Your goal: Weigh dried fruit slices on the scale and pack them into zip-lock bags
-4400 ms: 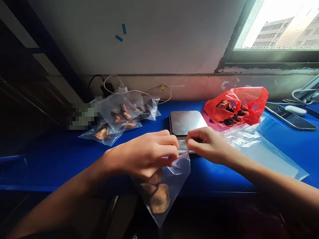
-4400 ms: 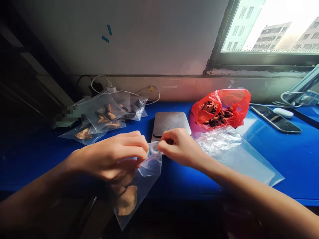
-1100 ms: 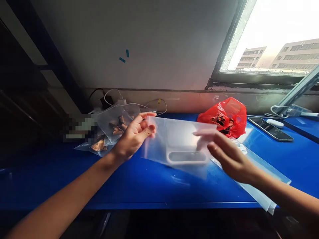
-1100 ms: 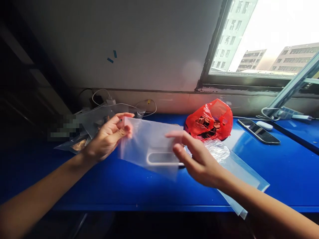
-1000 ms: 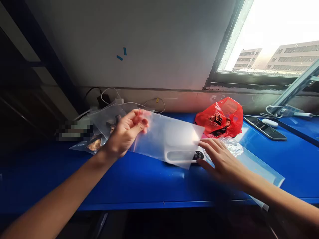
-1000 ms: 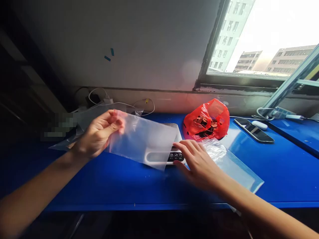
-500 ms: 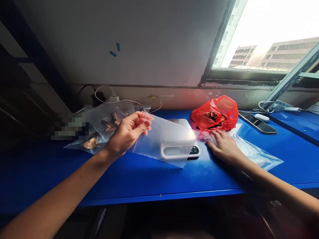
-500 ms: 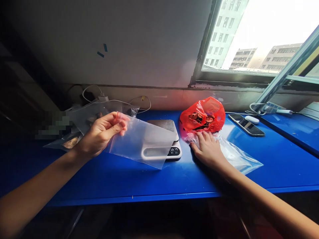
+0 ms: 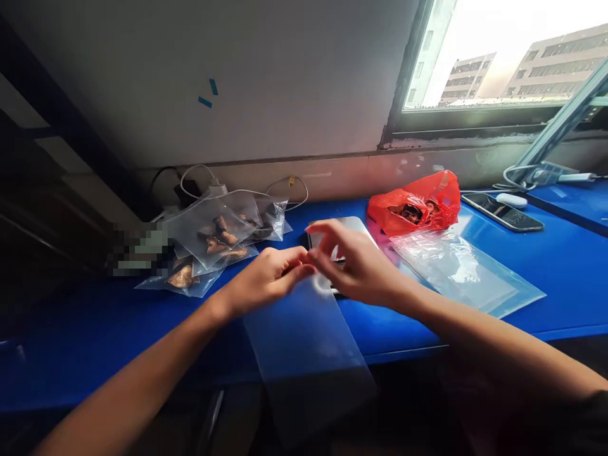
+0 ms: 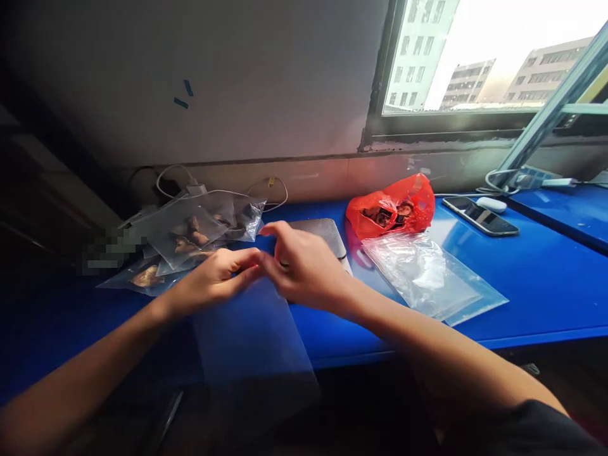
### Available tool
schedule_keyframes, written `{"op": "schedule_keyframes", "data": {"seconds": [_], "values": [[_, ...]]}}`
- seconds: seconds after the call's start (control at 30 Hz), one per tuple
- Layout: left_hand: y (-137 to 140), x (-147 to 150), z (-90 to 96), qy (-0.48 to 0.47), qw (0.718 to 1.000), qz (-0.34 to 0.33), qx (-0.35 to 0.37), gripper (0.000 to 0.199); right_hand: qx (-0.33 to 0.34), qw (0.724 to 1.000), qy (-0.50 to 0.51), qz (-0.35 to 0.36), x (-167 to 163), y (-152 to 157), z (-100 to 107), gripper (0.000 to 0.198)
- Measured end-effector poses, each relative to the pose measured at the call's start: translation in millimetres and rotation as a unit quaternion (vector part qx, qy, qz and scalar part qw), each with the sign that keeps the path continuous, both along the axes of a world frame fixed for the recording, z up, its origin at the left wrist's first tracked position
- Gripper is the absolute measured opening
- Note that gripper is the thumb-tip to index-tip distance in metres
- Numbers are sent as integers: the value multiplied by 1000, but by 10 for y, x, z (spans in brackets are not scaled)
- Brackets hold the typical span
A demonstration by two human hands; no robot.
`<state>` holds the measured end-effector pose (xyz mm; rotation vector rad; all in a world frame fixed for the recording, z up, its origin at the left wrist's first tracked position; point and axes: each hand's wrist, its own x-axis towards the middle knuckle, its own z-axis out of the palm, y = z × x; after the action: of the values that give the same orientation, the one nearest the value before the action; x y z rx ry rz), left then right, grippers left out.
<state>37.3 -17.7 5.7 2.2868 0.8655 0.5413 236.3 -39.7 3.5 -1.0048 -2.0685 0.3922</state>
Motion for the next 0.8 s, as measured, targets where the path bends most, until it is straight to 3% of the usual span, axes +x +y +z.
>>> {"op": "schedule_keyframes", "data": {"seconds": [0.07,0.17,0.3,0.47,0.6,0.8], "values": [[-19,52,-63,3,998,-33,46,24,-40,997,-5,66,-56,-22,-154,28],[-41,91,-111,8,997,-57,58,21,-88,993,-14,79,10,-30,-287,16],[-53,94,-107,36,999,-30,25,20,-121,992,-32,25,142,4,-272,7],[-69,92,-92,12,999,2,37,21,-169,983,-18,73,163,-10,-217,13],[-99,90,-76,-3,1000,0,31,18,-142,987,-13,73,121,-79,-212,12],[-116,105,-38,23,999,39,-13,22,-56,997,-61,1,111,-62,-271,9]]}}
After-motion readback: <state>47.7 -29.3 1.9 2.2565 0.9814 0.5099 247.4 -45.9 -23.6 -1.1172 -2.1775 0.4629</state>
